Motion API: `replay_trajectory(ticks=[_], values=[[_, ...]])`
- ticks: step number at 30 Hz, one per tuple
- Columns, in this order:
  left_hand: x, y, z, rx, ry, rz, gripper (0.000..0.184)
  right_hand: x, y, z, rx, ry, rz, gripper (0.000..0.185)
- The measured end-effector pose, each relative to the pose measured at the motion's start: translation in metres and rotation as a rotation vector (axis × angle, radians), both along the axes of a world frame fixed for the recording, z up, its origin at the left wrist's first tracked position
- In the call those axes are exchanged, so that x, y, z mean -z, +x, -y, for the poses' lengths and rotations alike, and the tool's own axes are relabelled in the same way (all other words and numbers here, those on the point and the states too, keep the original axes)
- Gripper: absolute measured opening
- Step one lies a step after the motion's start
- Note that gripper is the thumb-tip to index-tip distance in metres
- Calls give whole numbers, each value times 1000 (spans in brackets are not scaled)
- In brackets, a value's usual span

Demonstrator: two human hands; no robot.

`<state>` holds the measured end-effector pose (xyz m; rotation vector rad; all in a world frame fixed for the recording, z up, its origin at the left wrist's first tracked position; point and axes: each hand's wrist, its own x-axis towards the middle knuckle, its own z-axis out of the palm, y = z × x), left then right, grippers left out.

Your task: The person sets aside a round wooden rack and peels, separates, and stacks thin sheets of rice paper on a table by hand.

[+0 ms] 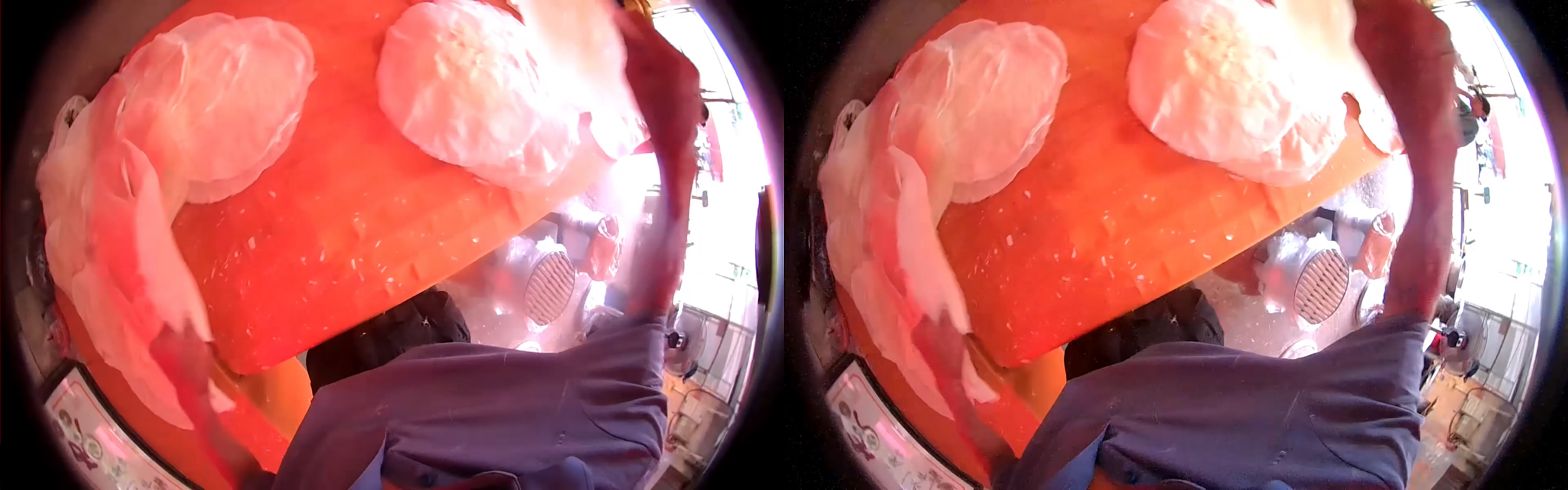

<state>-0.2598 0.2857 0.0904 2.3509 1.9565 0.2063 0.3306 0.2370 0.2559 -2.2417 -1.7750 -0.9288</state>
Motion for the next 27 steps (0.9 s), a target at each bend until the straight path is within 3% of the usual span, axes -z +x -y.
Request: replay_trajectory(ticks=[1, 2, 3, 4, 5, 6, 7, 8, 10, 11, 13, 14, 16, 18, 20, 23, 27], values=[[5, 18, 4, 71, -209, -11, 11, 28, 8, 9, 15, -60, -48, 27], [23, 34, 10, 386, -37, 3, 6, 55, 15, 17, 29, -119, -97, 26], [29, 61, 18, 459, -59, 48, 13, 84, 18, 19, 155, -367, 62, 23], [35, 88, 25, 532, -85, 92, 20, 131, 30, 31, 39, -331, 43, 14], [36, 119, 35, 526, -83, 186, 16, 167, 33, 44, 43, -441, -172, 13], [41, 132, 45, 585, -130, 116, 4, 203, 26, 61, 42, -539, -264, 13], [47, 144, 54, 646, -176, 50, 19, 224, 12, 76, -51, -578, -335, 17], [44, 164, 61, 659, -153, 168, 23, 235, -7, 85, -151, -616, -407, 23], [46, 190, 75, 676, -164, 326, 33, 206, -71, 69, -123, -668, -1235, 38], [48, 200, 81, 709, -158, 366, 28, 193, -102, 61, -25, -621, -1665, 45], [60, 208, 94, 704, -292, 244, 30, 214, -142, 47, 218, -445, -2463, 58], [64, 205, 102, 677, -309, 221, 30, 215, -146, 45, 255, -377, -2447, 50], [69, 204, 107, 668, -232, 332, 41, 231, -145, 40, 85, -261, -2048, 42], [85, 188, 126, 622, -187, 222, 48, 225, -117, 35, -235, -327, -2020, 31], [103, 173, 139, 497, -238, 350, 49, 172, -97, 10, -299, -359, -1947, 25], [98, 167, 138, 396, -188, 459, 42, 97, -46, -13, -493, -120, -1354, 22], [81, 177, 123, 369, -171, 610, 34, -28, -46, -39, -232, 47, -510, 21]])
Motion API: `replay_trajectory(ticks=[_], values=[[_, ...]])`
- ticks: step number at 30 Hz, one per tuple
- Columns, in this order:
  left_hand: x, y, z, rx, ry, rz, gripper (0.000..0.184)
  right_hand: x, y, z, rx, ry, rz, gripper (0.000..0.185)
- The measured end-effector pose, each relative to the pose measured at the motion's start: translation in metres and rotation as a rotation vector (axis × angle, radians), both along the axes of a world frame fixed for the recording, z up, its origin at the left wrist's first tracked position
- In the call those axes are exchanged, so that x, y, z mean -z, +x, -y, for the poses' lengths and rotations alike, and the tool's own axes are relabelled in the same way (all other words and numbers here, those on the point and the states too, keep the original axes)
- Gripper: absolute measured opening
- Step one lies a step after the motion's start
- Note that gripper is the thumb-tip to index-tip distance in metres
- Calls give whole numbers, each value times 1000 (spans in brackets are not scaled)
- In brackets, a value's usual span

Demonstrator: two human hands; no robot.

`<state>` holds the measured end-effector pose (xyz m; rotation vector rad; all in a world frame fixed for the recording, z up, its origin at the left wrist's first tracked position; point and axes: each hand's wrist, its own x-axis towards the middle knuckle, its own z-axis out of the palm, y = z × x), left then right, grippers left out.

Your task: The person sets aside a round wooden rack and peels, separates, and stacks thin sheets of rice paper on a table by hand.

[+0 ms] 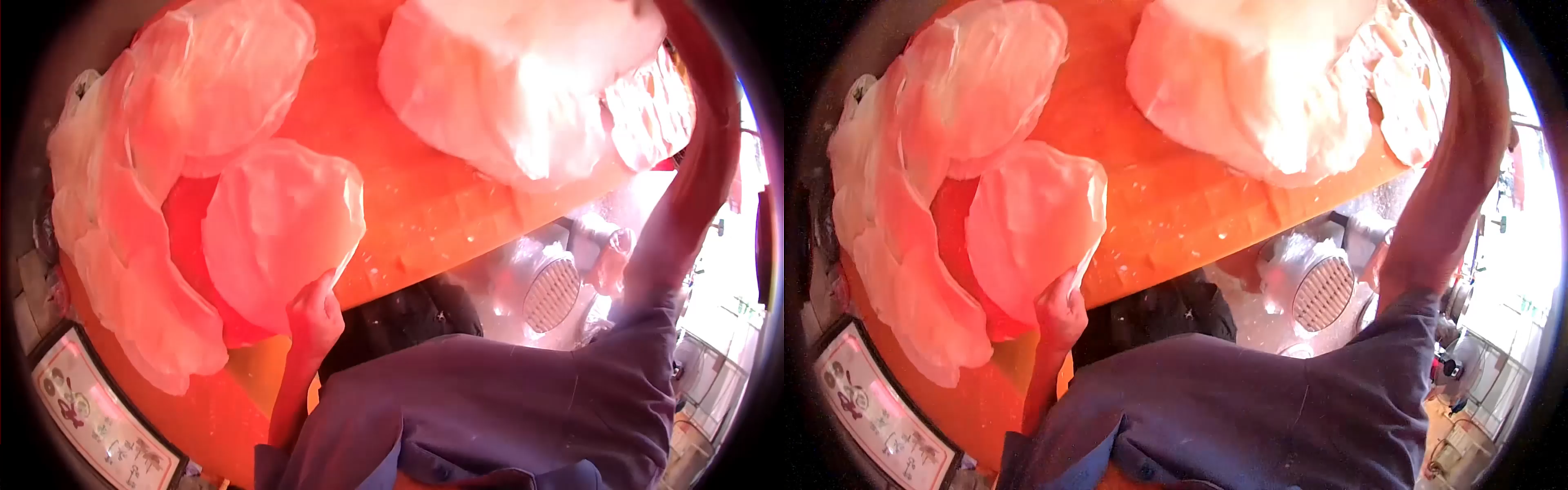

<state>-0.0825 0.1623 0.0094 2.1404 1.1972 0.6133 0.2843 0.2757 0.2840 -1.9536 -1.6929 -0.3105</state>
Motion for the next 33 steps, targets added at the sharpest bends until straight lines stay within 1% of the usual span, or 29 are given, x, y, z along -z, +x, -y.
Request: replay_trajectory(ticks=[1, 3, 5, 6, 7, 8, 9, 10, 11, 12, 13, 15, 17, 18, 19, 20, 22, 23, 24, 25, 26, 27, 28, 29, 31, 32, 33], values=[[-12, 5, -4, 16, -45, 18, 34, 1, 12, -3, -70, 19, 138, 20], [-33, 16, -13, 28, -41, 23, 34, 1, 31, -9, -195, 88, 425, 18], [-50, 26, -21, -21, -133, 151, 34, 22, 30, -10, 11, -116, 509, 13], [-64, 36, -30, 1, -127, 203, 34, 69, 53, -13, -14, -252, 481, 18], [-77, 45, -37, 9, -117, 205, 34, 115, 77, -16, -37, -391, 446, 29], [-90, 54, -43, 26, -239, 252, 34, 161, 101, -19, -56, -527, 408, 41], [-104, 63, -50, 43, -361, 294, 33, 191, 93, 1, -110, -547, 329, 56], [-118, 73, -59, 79, -390, 280, 32, 214, 91, 8, -135, -774, 98, 65], [-137, 90, -72, 107, -409, 284, 33, 238, 91, 27, -247, -721, 103, 69], [-161, 110, -83, 133, -430, 286, 33, 245, 74, 44, -141, -665, 53, 68], [-181, 129, -92, 165, -421, 340, 32, 240, 60, 52, -88, -596, 2, 65], [-211, 165, -107, 196, -462, 567, 30, 266, 62, 69, -85, -368, -28, 58], [-234, 196, -121, 198, -536, 850, 28, 287, 67, 81, -76, -266, 10, 59], [-240, 211, -128, 200, -572, 978, 28, 270, 63, 92, -123, -211, -185, 59], [-239, 222, -136, 173, -607, 1086, 27, 271, 58, 102, -99, -148, -390, 53], [-235, 230, -144, 139, -636, 1180, 26, 271, 52, 112, -80, -62, -593, 47], [-202, 239, -161, 26, -670, 1253, 24, 262, 37, 134, -218, -162, -446, 33], [-167, 234, -172, -26, -628, 1132, 19, 253, 29, 144, -287, -212, -370, 27], [-122, 227, -181, -23, -721, 1029, 20, 244, 21, 153, -356, -265, -294, 20], [-99, 245, -169, -129, -732, 1047, 21, 233, 12, 161, -428, -319, -215, 14], [-48, 243, -172, -42, -754, 976, 25, 218, 0, 165, -400, -474, -409, 17], [-6, 245, -165, -134, -926, 940, 27, 208, 1, 155, -402, -477, -414, 17], [36, 240, -165, -141, -960, 700, 28, 202, 5, 142, -405, -354, -330, 21], [62, 231, -154, -191, -1011, 684, 28, 197, 9, 128, -410, -234, -250, 25], [55, 222, -134, -315, -1086, 732, 32, 194, 32, 83, -63, -161, -205, 39], [57, 209, -128, -332, -1088, 726, 32, 208, 48, 60, 56, -134, -70, 49], [57, 190, -121, -328, -1003, 647, 34, 228, 61, 39, 164, -107, 57, 58]])
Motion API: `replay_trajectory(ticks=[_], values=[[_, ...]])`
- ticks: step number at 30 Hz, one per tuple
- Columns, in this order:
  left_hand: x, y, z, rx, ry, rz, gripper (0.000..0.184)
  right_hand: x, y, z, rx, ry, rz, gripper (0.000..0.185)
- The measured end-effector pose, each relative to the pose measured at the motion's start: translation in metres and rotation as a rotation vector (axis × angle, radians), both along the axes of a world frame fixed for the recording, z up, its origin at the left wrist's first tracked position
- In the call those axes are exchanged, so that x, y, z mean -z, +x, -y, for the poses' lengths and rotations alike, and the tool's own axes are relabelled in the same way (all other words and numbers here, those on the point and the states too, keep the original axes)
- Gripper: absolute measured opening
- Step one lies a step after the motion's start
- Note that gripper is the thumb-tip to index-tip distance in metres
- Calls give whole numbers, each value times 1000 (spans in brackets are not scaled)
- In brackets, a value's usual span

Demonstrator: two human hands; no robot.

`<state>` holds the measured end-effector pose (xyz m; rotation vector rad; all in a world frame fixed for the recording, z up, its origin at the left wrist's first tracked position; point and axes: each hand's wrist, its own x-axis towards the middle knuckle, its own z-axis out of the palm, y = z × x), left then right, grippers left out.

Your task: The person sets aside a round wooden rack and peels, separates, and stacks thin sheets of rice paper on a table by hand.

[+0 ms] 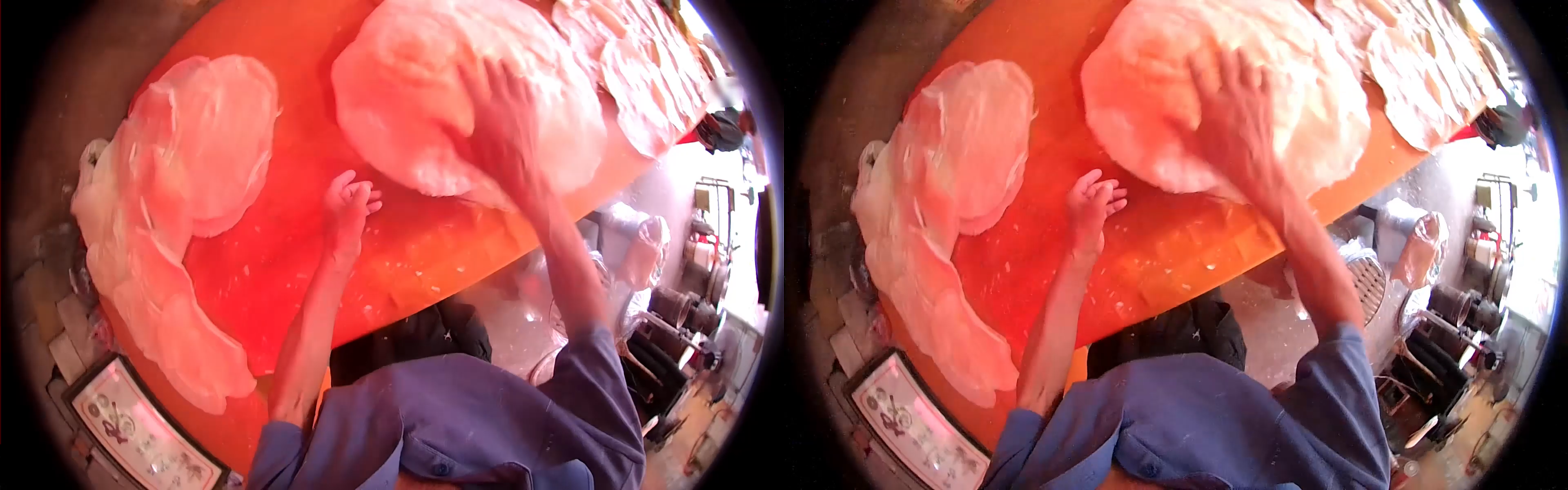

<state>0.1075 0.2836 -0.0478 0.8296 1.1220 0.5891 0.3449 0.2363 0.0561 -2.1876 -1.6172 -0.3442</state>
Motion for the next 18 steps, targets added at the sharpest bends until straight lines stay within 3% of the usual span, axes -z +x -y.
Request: replay_trajectory(ticks=[2, 4, 6, 8, 10, 12, 13, 15, 18], values=[[-3, -35, -4, -35, 95, -111, 37, 56, 25, -24, 73, -237, 100, 72], [-10, -79, -10, 74, 421, -412, 37, 119, 41, -34, 63, -278, 75, 76], [-1, -127, -29, -18, 559, -516, 36, 118, 41, -47, -22, -263, 82, 68], [-11, -168, -48, -20, 688, -833, 36, 94, 43, -50, -82, -270, 139, 52], [-3, -211, -72, -78, 810, -886, 36, 59, 17, -68, -119, -275, 174, 45], [-3, -235, -94, -122, 933, -935, 36, 17, -61, -101, -172, -208, -285, 55], [-12, -241, -106, -69, 1027, -1050, 38, 9, -96, -113, -203, -176, -471, 47], [-17, -257, -130, -26, 1108, -1172, 40, 32, -149, -143, -235, -215, -991, 45], [-7, -284, -163, 76, 1212, -1319, 47, 90, -188, -205, 77, -225, -1753, 41]])
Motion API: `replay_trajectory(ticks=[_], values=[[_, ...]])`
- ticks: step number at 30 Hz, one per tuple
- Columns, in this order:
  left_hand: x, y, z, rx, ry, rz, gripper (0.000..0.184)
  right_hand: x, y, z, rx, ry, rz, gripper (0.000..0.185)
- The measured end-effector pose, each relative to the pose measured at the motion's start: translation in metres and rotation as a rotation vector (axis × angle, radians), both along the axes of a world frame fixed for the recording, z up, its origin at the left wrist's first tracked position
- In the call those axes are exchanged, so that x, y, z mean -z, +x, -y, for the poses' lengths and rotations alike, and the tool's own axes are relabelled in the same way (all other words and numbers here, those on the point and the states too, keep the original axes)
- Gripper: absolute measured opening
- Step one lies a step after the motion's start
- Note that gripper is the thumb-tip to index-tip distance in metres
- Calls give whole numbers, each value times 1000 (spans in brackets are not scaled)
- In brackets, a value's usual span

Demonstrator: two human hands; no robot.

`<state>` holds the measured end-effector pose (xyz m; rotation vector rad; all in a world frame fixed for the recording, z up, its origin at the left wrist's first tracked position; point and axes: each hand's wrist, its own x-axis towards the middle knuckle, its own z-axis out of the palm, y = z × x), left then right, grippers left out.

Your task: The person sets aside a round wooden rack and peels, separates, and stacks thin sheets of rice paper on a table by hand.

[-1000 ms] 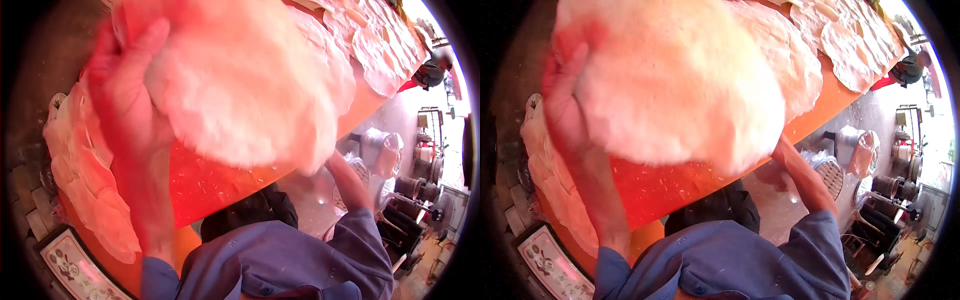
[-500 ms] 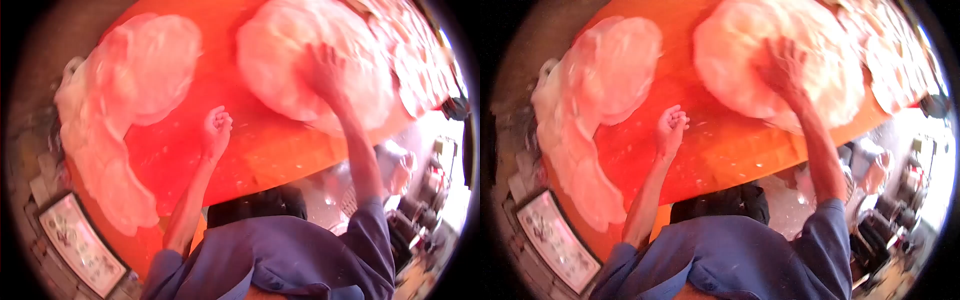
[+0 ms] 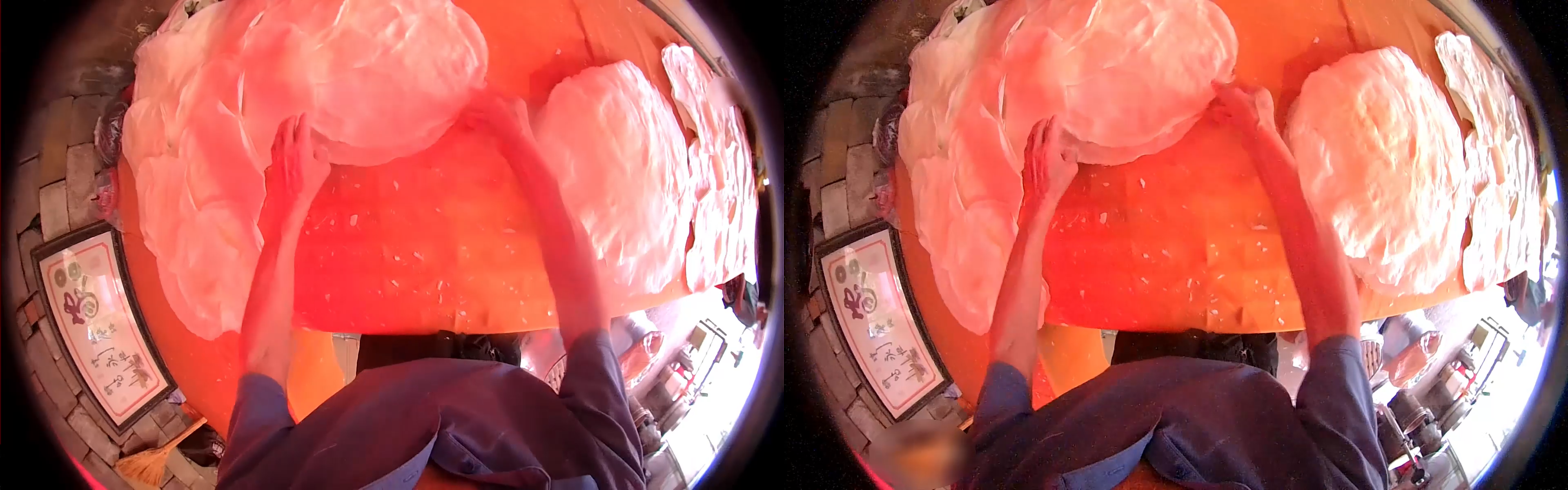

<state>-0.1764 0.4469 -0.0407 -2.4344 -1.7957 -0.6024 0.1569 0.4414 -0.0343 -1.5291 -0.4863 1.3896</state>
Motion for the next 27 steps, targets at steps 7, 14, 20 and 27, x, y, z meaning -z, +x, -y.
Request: replay_trajectory(ticks=[7, 14, 20, 27], values=[[25, -49, -34, 56, -45, -137, 50, 24, -26, -37, -32, -13, -382, 41], [-1, -74, -41, 93, -378, 274, 37, -102, 44, -40, 43, 295, 473, 9], [-60, -76, -16, 227, -141, -2, 40, -269, 118, 19, 87, 1238, 1548, 11], [-111, 82, 85, 736, -29, 190, 38, -247, 169, 97, -227, 602, 2092, 6]])
